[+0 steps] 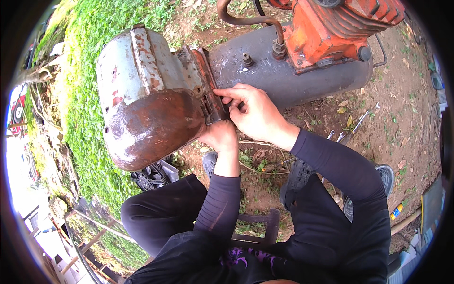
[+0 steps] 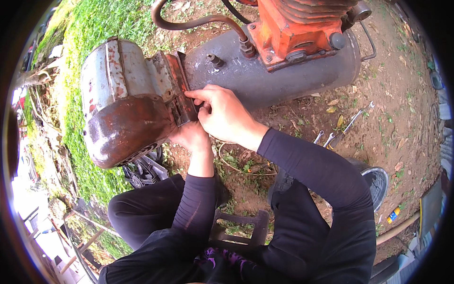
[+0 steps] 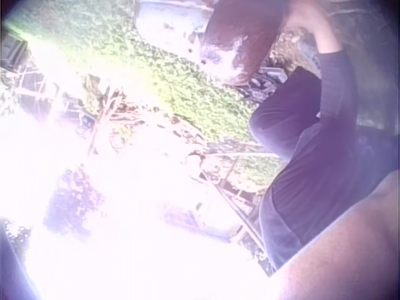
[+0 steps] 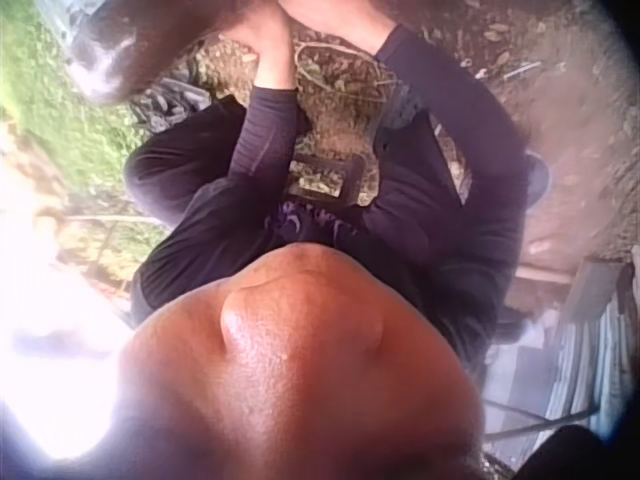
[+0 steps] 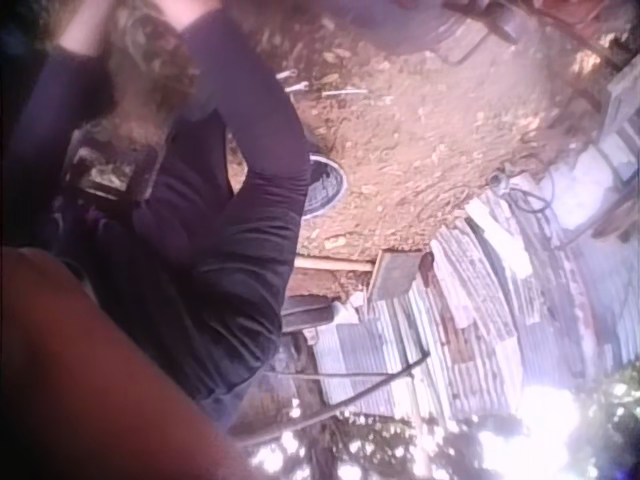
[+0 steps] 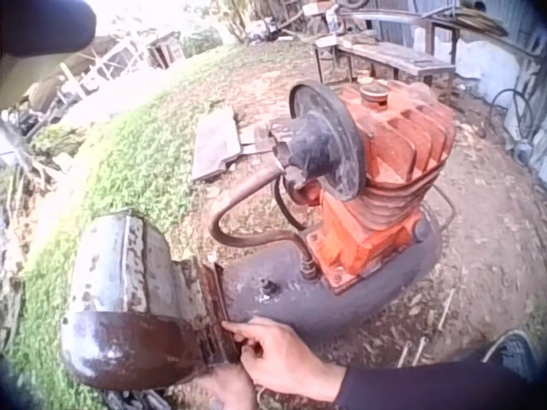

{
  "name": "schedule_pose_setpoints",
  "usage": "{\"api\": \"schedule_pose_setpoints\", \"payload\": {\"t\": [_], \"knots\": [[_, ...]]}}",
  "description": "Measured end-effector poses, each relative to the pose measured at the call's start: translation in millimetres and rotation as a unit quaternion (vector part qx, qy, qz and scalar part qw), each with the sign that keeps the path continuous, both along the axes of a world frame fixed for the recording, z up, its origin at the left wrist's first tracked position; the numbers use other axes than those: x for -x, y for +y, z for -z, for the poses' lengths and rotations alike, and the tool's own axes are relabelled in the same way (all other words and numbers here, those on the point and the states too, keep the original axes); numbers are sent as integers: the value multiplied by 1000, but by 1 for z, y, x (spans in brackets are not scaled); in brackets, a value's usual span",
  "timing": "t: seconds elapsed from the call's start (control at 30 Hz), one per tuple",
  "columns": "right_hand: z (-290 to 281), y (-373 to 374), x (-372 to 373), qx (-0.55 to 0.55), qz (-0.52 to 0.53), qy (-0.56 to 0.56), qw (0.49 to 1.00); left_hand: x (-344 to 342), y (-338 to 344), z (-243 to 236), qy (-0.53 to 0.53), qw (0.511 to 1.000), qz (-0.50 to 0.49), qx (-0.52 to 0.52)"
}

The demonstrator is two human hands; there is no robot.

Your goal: The person removes a metal cover from an electric motor on an air compressor tank by hand and manipulates internal wiring and components before fitting the cover back onto the motor housing.

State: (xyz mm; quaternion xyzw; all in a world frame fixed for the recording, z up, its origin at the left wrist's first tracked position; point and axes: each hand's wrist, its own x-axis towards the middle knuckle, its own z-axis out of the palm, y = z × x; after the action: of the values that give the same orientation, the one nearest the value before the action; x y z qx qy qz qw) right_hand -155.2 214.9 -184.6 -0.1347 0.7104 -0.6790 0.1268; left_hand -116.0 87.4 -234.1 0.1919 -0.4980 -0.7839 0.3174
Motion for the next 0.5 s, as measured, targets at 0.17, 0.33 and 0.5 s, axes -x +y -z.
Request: {"api": "schedule_pose_setpoints", "payload": {"t": [0.17,0.33,0.5], "knots": [[1,-1,1,-10,3,6,1000,2,2,2,7,999,-9,31],[4,-1,0,4,8,0,1000,4,3,-3,-19,1000,0,-13],[3,-2,-1,5,0,-8,1000,3,4,-10,-9,998,23,-57]]}}
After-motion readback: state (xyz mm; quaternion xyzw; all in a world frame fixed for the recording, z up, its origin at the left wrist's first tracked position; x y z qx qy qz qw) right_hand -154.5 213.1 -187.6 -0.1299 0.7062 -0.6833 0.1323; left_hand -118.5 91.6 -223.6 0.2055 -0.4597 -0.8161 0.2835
